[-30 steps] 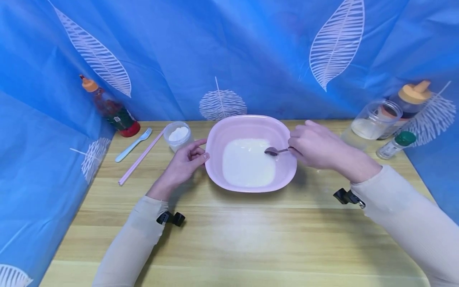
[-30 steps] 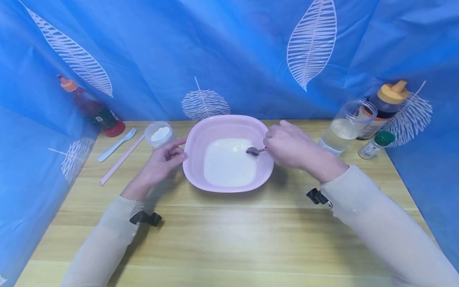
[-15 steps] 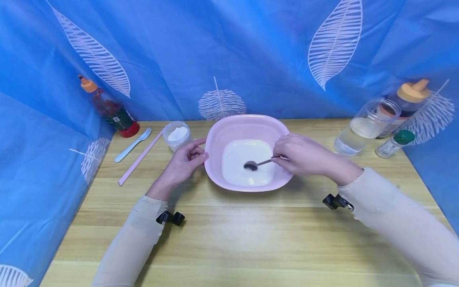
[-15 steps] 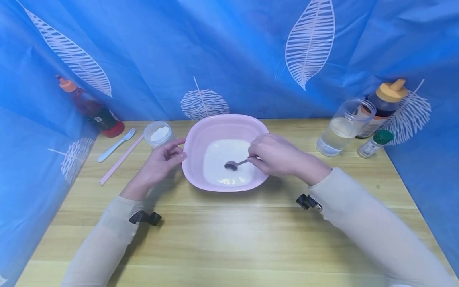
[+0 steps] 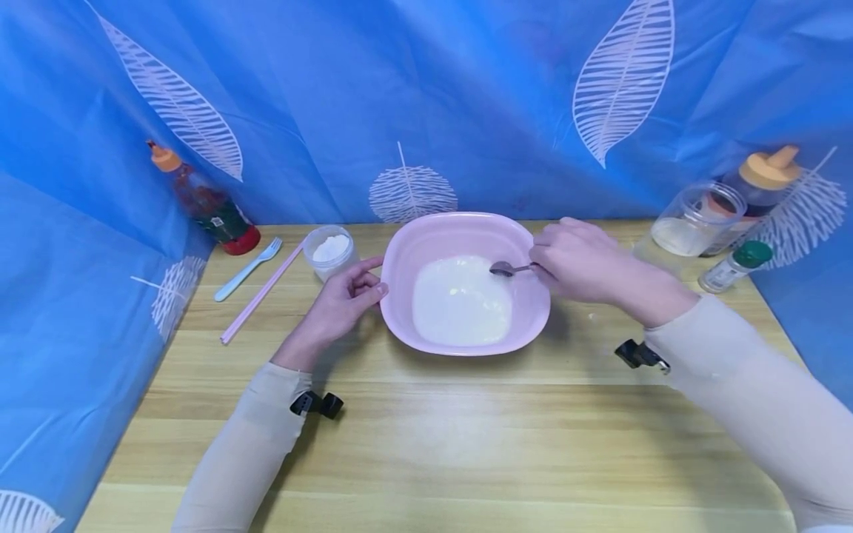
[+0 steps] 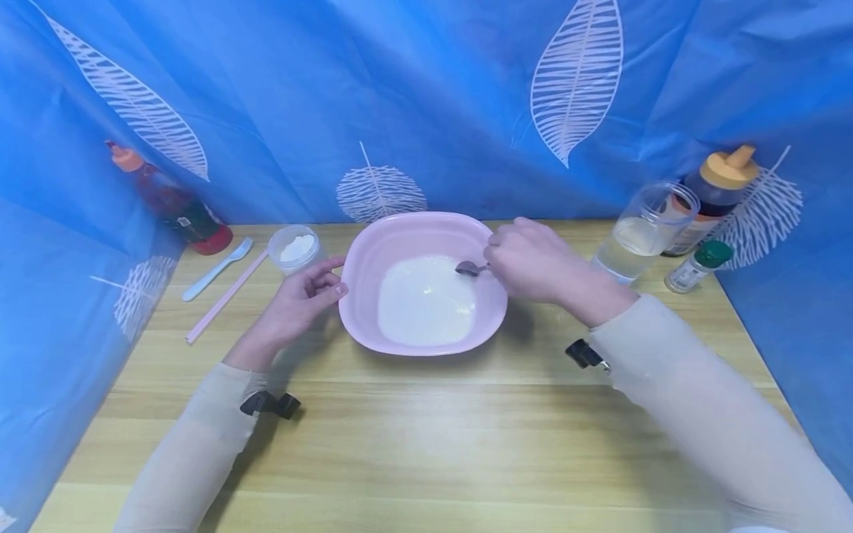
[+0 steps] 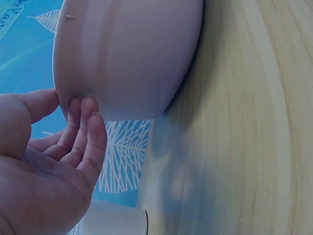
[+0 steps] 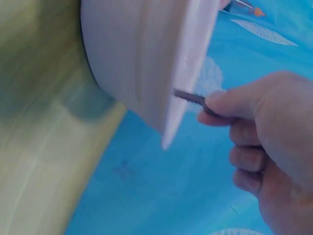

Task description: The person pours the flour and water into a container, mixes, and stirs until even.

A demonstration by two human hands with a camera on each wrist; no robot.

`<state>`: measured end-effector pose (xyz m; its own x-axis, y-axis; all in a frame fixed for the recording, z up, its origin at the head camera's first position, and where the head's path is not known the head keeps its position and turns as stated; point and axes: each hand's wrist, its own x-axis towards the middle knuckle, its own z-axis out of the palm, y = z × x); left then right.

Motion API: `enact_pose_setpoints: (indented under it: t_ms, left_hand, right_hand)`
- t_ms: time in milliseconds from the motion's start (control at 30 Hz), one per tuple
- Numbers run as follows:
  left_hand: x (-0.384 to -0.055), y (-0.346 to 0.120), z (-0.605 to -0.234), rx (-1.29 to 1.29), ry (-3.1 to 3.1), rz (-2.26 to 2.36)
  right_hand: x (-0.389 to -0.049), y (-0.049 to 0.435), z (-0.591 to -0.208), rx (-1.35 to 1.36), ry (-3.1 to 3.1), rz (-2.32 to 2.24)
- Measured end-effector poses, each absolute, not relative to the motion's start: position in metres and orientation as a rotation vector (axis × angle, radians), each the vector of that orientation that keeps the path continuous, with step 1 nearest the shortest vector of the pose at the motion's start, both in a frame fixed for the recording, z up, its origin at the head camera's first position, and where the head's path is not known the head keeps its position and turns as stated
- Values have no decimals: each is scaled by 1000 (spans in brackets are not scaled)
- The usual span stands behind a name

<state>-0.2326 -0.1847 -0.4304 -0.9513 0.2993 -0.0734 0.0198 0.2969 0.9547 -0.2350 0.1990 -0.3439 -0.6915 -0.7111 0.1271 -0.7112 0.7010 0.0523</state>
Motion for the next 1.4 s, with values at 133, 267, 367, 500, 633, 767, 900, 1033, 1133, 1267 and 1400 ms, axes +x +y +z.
enact_pose_setpoints:
  t_ms: [133,267,367,500,633,767,900,1033,1133,1267,1400]
  left_hand:
    - [-233,-186,-430,305,2327,1714]
    - [-233,-186,-429,302,2327,1719]
    - [-233,-186,-429,307,2328,1716]
    - [-233,-186,-429,312,2325,1719]
    - [-233,-186,-429,311,2320,1730]
    - [-232,-185,-428,308,2313,1732]
    - [-232,-184,-427,305,2311,1726]
    - [-232,-184,-427,309,2317,1717]
    - [-232,-185,-427,310,2321,1717]
    - [-232,-185,-429,310,2326,1723]
    - [-230,-184,-430,315,2319,1740]
  right_hand:
    - [-224,211,-341,1289,-2743,35]
    - [-215,213,-348,1424,-2713,156]
    - [-210,208,-352,1471,-2675,287]
    - [-212,200,-357,1446,-2665,404]
    - [-221,189,-365,1325,-2746,453]
    - [-235,179,-373,1190,-2798,427]
    - [-247,182,-373,1090,-2812,304]
    - [-246,199,-358,1126,-2841,240]
    - [-240,210,-345,1240,-2874,290]
    - [-236,209,-346,1385,-2891,451]
    - [-234,185,-362,1421,-2873,547]
